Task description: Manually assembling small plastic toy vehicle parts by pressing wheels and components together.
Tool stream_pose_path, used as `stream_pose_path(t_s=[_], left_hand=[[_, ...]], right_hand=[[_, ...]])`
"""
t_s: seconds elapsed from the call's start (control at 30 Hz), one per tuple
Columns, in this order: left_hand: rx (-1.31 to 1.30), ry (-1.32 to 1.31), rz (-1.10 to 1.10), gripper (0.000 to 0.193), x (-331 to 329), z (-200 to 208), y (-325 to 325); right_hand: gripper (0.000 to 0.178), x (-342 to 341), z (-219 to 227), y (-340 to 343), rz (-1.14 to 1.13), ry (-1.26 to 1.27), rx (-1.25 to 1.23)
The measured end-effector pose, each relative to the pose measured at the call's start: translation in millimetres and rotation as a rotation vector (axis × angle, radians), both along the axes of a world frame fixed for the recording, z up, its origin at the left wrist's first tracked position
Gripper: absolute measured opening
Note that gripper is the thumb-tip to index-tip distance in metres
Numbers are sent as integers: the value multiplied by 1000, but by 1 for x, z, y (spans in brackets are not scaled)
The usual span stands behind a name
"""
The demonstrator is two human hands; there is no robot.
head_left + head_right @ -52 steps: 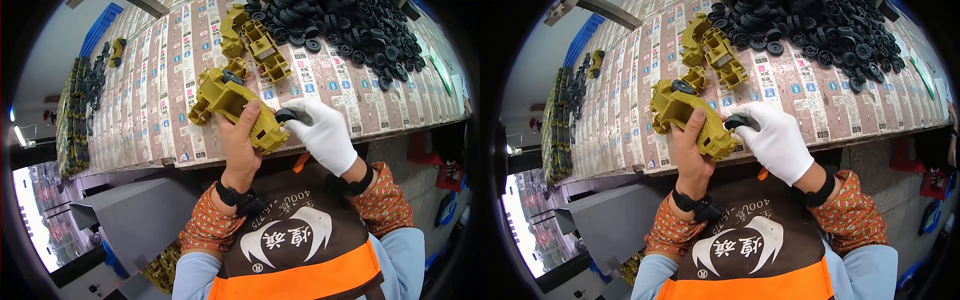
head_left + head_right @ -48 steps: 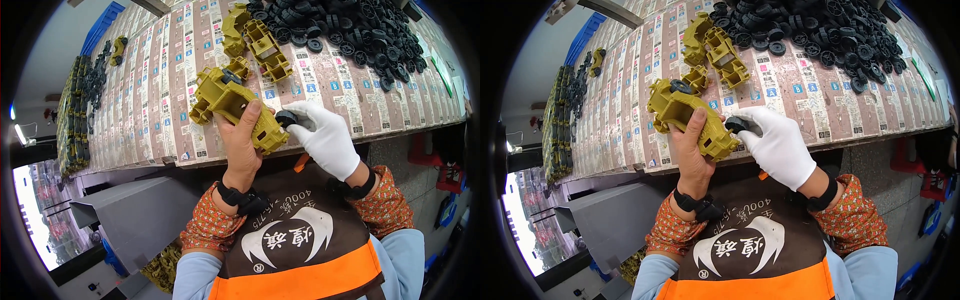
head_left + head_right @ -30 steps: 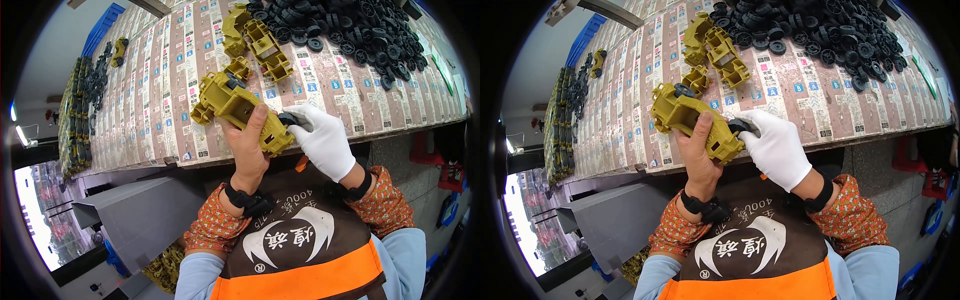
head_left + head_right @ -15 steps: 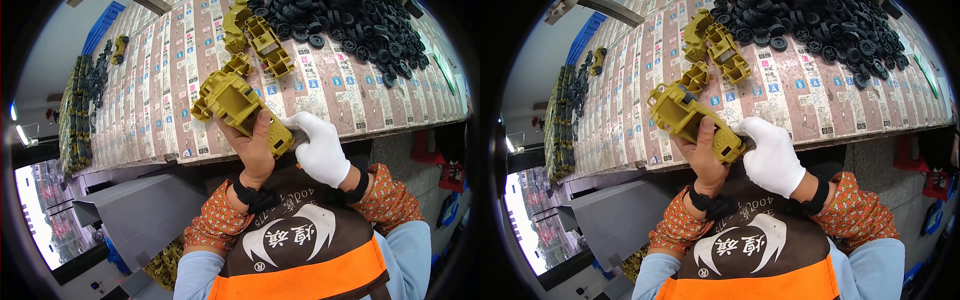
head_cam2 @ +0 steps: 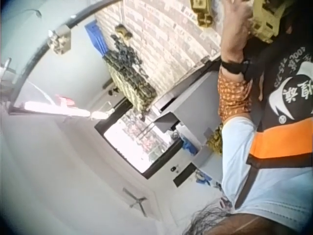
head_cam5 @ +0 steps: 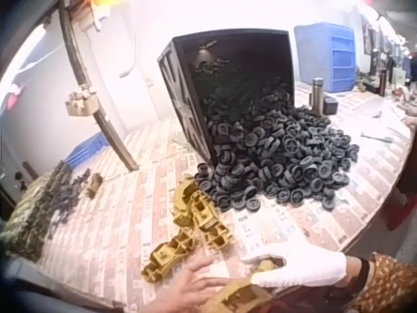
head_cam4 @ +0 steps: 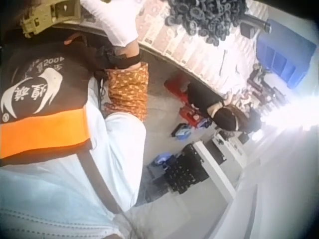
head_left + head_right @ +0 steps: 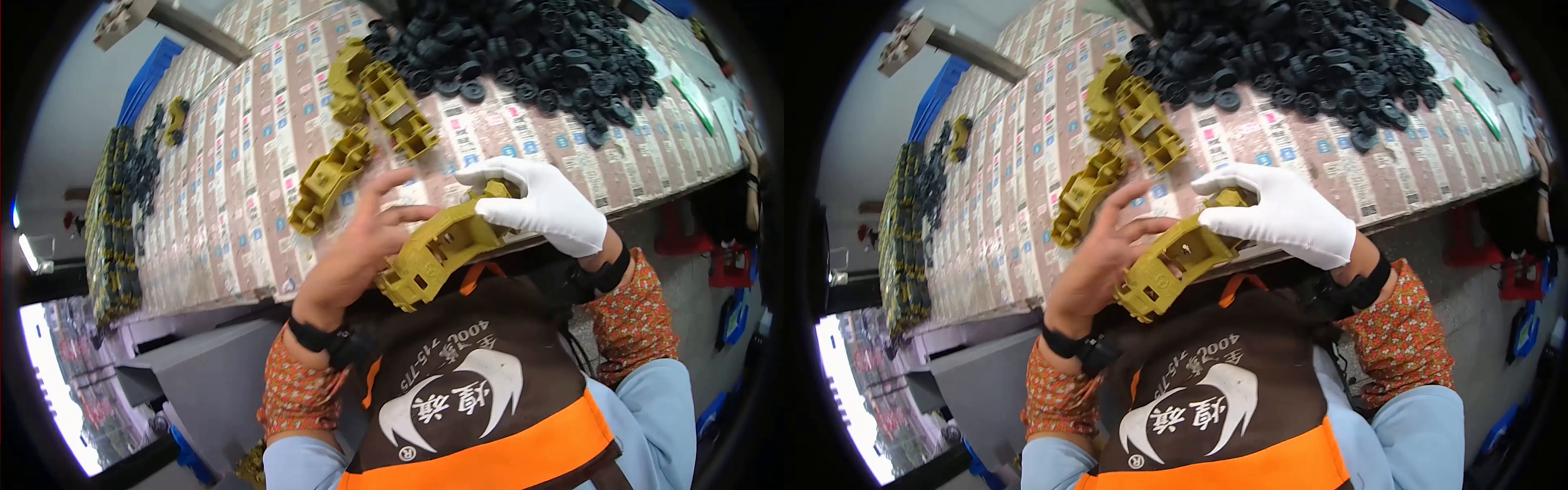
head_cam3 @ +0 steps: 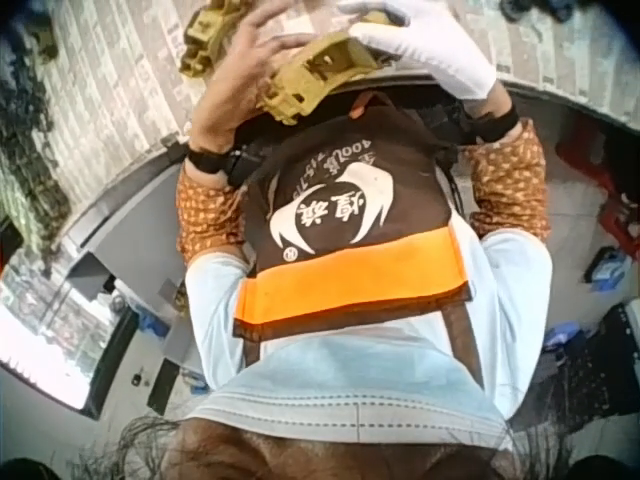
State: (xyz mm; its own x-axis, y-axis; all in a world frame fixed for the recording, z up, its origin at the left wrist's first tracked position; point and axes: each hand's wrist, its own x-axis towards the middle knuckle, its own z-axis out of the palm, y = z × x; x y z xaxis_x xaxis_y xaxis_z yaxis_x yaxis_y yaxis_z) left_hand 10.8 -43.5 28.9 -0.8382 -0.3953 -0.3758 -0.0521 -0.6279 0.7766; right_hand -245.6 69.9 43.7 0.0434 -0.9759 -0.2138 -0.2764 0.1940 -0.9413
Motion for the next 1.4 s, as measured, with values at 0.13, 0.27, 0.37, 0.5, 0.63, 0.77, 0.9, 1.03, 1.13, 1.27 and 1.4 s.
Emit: stream_pose_path(t_s=[0.13,0.27,0.37,0.5,0.63,0.77,0.9,1.03,1.13,1.27,1.4], left_hand=[[215,459,125,102,-1,-5,11],[-186,345,274,95,-34,-15,29],[35,319,566,63,-44,-29,27],[61,343,602,64,-37,-35,16],[350,333,547,66,-35,-29,12],[258,244,543,67,-33,-39,15],[330,306,411,64,-35,-48,18],[219,234,467,60,-45,-58,26],[148,200,422,58,-52,-52,33],[164,206,401,51,-47,-48,32],[164,187,437,51,-36,-50,31]], right_hand=[[37,0,-18,24,-438,-525,157],[43,32,-20,36,-550,-995,124],[41,19,-11,39,-410,-697,202],[41,-89,-22,36,-682,375,-445],[74,-215,-84,33,-940,1015,-162],[92,-158,-87,-8,-830,1028,141],[96,-101,-81,-32,-698,1028,104],[94,-59,-77,-50,-669,939,81],[88,-29,-70,-53,-560,922,35],[65,-26,-62,-38,-393,823,-137],[20,-76,-52,-48,-645,893,-427]])
